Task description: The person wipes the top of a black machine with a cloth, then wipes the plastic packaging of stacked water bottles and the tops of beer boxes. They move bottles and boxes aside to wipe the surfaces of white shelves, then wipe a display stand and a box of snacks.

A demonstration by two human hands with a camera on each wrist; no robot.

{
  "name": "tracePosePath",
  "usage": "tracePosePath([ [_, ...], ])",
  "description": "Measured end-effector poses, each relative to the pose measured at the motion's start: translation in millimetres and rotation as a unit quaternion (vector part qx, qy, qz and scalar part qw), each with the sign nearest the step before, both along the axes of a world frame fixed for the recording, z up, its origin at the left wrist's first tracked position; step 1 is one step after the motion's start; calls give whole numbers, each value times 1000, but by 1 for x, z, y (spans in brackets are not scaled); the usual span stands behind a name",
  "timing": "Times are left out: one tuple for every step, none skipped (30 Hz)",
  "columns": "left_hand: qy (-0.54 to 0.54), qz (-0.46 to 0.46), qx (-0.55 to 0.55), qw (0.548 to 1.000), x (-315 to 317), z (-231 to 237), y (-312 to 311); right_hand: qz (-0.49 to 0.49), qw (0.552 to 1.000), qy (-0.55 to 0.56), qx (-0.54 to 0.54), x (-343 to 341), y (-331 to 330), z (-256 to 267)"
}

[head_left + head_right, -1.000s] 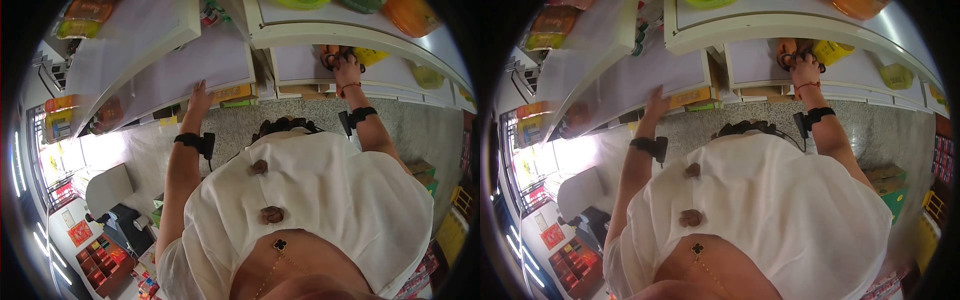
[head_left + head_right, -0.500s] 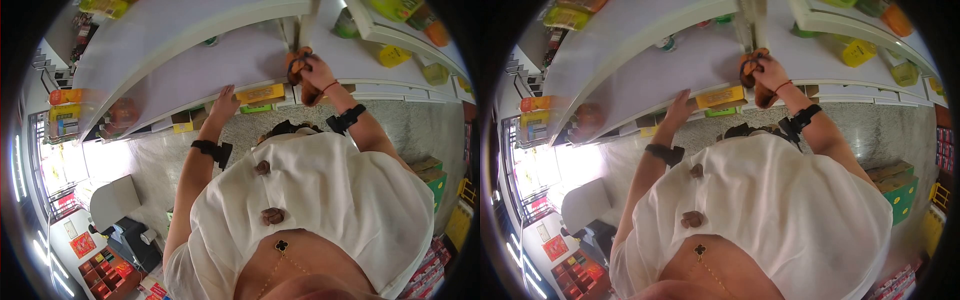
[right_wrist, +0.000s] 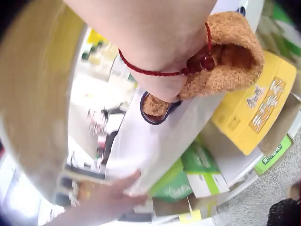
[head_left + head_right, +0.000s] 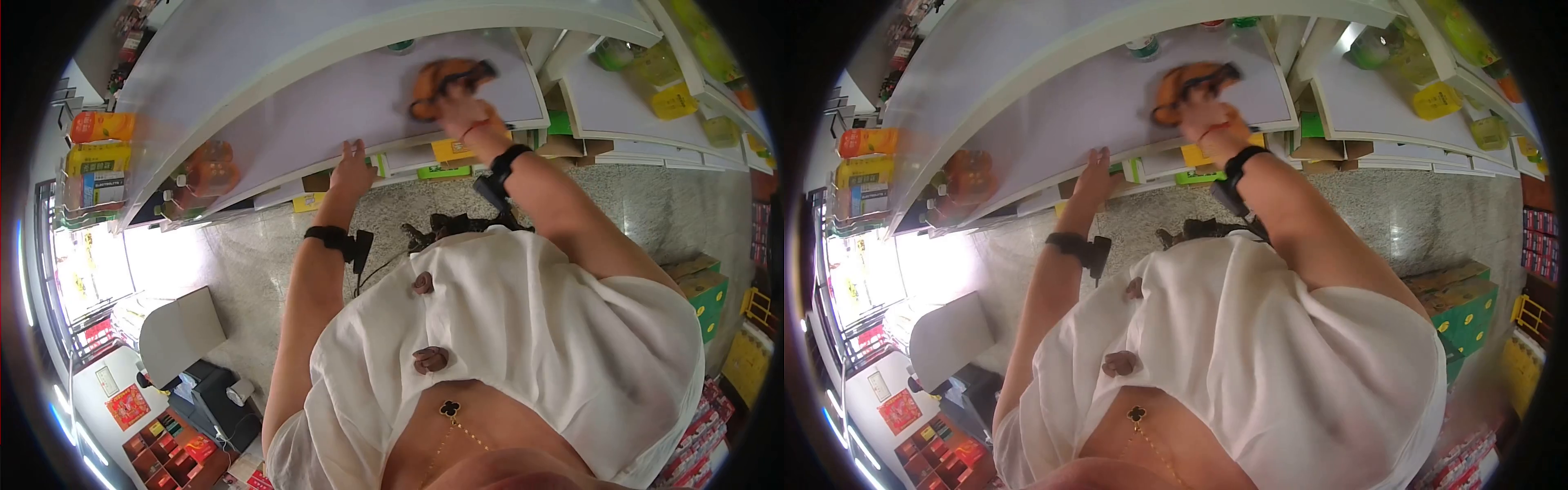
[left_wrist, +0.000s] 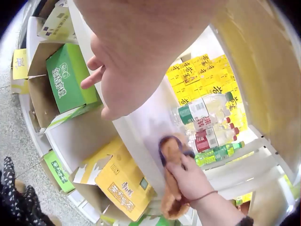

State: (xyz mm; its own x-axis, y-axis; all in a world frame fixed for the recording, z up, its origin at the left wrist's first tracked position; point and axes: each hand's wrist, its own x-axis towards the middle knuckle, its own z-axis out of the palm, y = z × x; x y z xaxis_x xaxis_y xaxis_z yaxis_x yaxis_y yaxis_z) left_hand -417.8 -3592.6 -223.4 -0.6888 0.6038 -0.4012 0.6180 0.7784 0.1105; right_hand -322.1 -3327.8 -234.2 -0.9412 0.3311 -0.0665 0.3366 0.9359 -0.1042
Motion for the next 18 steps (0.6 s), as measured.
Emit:
tracePosePath([
  [9, -8, -12, 1000, -4, -5, 0, 23, 999, 18, -38, -2, -33, 18],
  [12, -8, -12, 1000, -6, -7, -1, 65, 995, 40, -67, -12, -53, 13],
  [20, -32, -10, 999, -8, -8, -4, 109, 987, 62, -97, -19, -67, 6],
  [25, -54, -10, 998, -9, -11, -9, 111, 987, 62, -99, -23, -70, 3],
  [23, -52, -13, 998, -11, -14, -13, 125, 983, 73, -117, -25, -72, 0],
  [23, -60, 1, 998, -12, -18, -16, 138, 978, 83, -135, -26, -73, -3],
  [25, -69, 17, 997, -13, -20, -18, 183, 965, 102, -158, -22, -55, -1],
  [24, -69, 18, 997, -10, -12, -16, 175, 969, 91, -147, -17, -35, -4],
  [18, -48, 12, 999, -4, 4, -11, 168, 973, 79, -135, -11, -13, -6],
  [11, -26, 5, 1000, 0, 13, -8, 130, 980, 79, -129, -4, 12, -6],
  [10, -24, 6, 1000, 1, 12, -8, 105, 988, 98, -49, 8, 39, -4],
  [10, -22, 6, 1000, 0, 11, -8, 80, 992, 75, 65, 12, 80, -36],
  [9, -20, 5, 1000, -1, 9, -9, -11, 994, 108, -17, 21, 109, -39],
  [8, -18, 3, 1000, -1, 9, -9, -97, 989, 114, -11, 31, 125, -28],
  [5, -16, 1, 1000, 0, 8, -9, -165, 979, 99, -69, 37, 127, -7],
  [4, -14, -1, 1000, -2, 9, -7, -164, 979, 99, -70, 39, 119, -4],
  [8, -13, 1, 1000, -5, 12, -4, -159, 984, 71, -39, 32, 111, 0],
  [5, -22, 3, 1000, -3, 14, -6, -153, 987, 42, -11, 25, 98, 1],
])
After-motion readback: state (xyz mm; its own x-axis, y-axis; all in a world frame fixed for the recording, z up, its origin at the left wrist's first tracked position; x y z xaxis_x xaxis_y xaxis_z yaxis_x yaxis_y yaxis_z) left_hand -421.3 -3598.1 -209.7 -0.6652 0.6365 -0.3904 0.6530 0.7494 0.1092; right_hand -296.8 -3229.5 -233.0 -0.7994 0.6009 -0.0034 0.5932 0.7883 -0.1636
